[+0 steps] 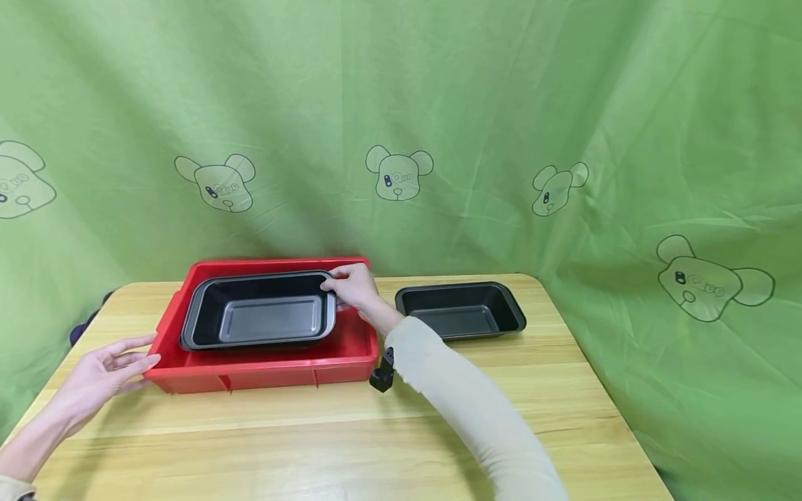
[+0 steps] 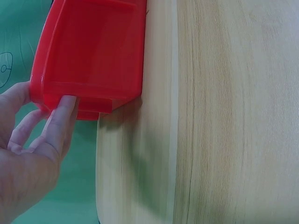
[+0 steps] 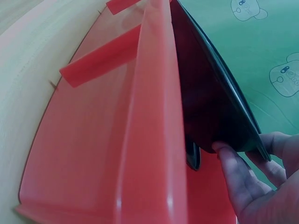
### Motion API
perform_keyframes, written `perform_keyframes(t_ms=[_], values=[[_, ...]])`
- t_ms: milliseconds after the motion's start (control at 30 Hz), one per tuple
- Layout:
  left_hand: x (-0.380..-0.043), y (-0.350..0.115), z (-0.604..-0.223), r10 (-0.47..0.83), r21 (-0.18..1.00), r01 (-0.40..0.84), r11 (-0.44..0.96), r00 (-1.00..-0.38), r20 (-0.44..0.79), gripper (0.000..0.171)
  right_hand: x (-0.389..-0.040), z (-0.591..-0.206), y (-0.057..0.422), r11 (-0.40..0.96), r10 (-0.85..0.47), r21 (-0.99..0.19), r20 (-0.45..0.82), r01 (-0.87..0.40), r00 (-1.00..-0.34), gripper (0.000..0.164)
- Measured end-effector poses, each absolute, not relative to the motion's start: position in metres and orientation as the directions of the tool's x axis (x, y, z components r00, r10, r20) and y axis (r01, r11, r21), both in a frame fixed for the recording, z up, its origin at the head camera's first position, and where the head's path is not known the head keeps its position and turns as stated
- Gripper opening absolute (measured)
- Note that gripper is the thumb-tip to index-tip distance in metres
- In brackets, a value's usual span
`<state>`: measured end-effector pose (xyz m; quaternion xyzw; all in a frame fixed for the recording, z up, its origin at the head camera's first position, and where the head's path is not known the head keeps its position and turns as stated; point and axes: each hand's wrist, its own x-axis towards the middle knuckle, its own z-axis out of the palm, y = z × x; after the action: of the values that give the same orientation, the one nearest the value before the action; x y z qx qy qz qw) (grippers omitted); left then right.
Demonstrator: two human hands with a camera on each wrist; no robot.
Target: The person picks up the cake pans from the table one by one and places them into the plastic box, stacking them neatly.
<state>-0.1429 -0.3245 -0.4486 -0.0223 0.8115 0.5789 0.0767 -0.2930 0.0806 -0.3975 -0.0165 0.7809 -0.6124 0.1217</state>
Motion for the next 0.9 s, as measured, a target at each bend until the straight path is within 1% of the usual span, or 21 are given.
perform_keyframes(t_ms=[600,900], values=[[-0.143,-0.324,-0.447,0.027,0.904,-0.17,0.393,-0.98,-0.196,0.075,-0.296,-0.411,0.073,0.297,-0.167,-0.944,-0.198,0.142,-0.966,0.026],[-0.143,-0.323,-0.447,0.03,0.916,-0.169,0.363,-0.981,-0.193,0.073,-0.295,-0.417,0.071,0.283,-0.16,-0.943,-0.225,0.174,-0.961,0.027]])
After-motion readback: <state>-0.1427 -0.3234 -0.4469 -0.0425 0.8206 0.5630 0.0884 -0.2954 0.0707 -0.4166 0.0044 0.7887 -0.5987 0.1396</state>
